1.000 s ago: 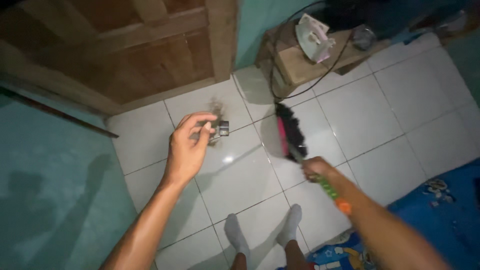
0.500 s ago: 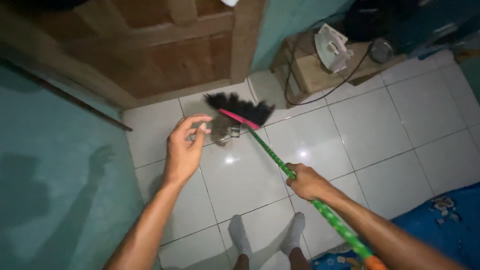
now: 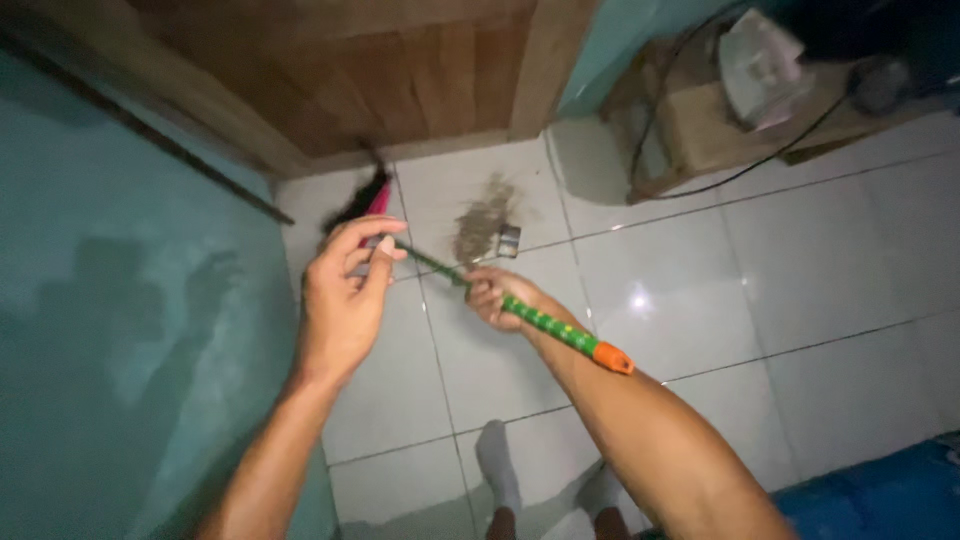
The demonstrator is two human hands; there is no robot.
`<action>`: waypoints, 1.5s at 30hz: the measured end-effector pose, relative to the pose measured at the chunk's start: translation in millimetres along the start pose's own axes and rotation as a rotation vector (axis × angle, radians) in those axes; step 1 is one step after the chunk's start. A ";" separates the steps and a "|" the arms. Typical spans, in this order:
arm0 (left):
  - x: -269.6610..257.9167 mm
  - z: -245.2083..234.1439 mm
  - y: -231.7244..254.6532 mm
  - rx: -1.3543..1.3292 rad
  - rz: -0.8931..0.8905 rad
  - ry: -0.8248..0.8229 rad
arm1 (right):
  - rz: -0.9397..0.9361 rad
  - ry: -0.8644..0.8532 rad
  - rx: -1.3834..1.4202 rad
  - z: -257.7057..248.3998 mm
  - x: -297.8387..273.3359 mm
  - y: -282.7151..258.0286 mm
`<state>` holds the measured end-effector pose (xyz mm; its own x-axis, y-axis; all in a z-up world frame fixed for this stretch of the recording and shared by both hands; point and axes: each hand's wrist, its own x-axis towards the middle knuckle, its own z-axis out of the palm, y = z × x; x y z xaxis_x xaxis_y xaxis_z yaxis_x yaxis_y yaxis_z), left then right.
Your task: The person sweeps the floor in a small room using a broom and a dustpan.
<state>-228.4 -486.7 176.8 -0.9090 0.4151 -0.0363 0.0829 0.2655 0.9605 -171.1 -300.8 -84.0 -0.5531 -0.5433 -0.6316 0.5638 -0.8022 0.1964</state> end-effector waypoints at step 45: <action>-26.4 68.9 20.7 0.028 0.006 -0.135 | -0.318 -0.228 0.395 -82.2 -76.8 -48.0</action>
<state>-174.6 -432.2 178.7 -0.8452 0.5301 -0.0689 0.1014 0.2855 0.9530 -105.2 -200.2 -106.6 -0.8022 -0.2634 -0.5359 0.0982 -0.9434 0.3167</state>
